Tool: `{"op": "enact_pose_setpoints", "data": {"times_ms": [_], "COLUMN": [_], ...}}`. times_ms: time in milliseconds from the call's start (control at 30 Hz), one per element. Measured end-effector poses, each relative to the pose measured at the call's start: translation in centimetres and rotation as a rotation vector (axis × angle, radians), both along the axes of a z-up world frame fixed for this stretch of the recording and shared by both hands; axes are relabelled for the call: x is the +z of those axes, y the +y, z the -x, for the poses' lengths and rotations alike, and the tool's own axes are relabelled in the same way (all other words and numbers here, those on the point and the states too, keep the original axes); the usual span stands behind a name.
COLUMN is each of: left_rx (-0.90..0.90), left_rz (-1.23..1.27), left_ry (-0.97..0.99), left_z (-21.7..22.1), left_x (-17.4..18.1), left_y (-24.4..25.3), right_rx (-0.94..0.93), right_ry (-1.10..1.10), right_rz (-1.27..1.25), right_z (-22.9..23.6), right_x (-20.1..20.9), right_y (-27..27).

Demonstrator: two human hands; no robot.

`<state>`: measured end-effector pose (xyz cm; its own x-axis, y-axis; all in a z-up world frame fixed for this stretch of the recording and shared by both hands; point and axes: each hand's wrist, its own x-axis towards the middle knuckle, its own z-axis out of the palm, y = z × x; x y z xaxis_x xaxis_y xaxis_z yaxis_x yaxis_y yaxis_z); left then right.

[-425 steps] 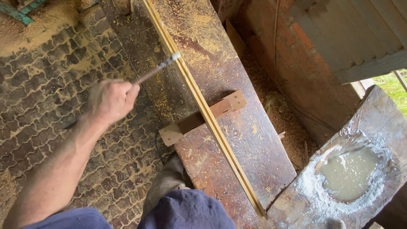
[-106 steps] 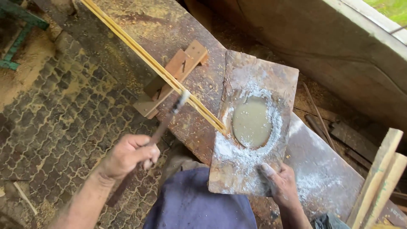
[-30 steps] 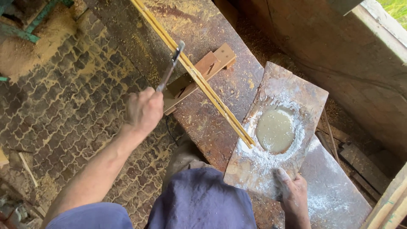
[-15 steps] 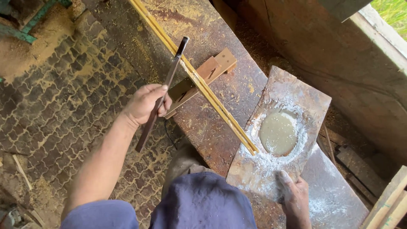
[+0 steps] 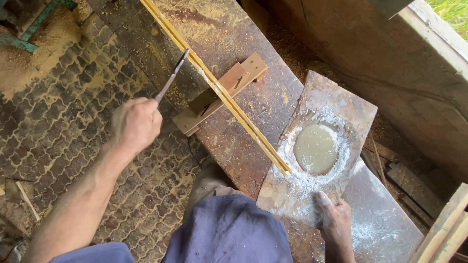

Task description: Apply adhesive to a thin wooden strip using a brush and handle wooden boards in a woodworking shop.

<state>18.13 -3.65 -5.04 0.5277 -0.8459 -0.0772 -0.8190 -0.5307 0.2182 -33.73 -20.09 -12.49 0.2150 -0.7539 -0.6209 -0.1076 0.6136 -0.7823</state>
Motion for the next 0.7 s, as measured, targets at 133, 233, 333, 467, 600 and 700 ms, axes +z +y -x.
{"op": "enact_pose_setpoints", "data": {"times_ms": [133,233,333,467,600,700], "left_rx": [-0.192,-0.328,-0.476,-0.593,-0.773,-0.866], "left_rz": [-0.137,-0.034,-0.051,-0.02,-0.305,-0.428], "left_ry": [-0.03,0.033,0.091,0.184,0.018,-0.157], "left_z": [3.3,7.4,11.6,14.3,13.3,11.3], "left_x": [2.0,4.2,5.0,6.9,10.4,11.7], "left_y": [0.2,-0.2,0.5,1.0,-1.7,-4.4], "right_rx": [0.016,0.068,0.106,0.109,0.068,0.032], "right_ry": [0.018,0.076,0.118,0.094,-0.005,-0.024], "right_rz": [0.004,0.028,0.043,0.067,0.081,0.097], "right_z": [0.1,0.6,2.0,1.9,1.1,1.6], "right_x": [0.4,0.0,-1.2,-0.3,2.2,2.5], "right_y": [0.5,0.2,0.7,1.5,1.9,2.8]}}
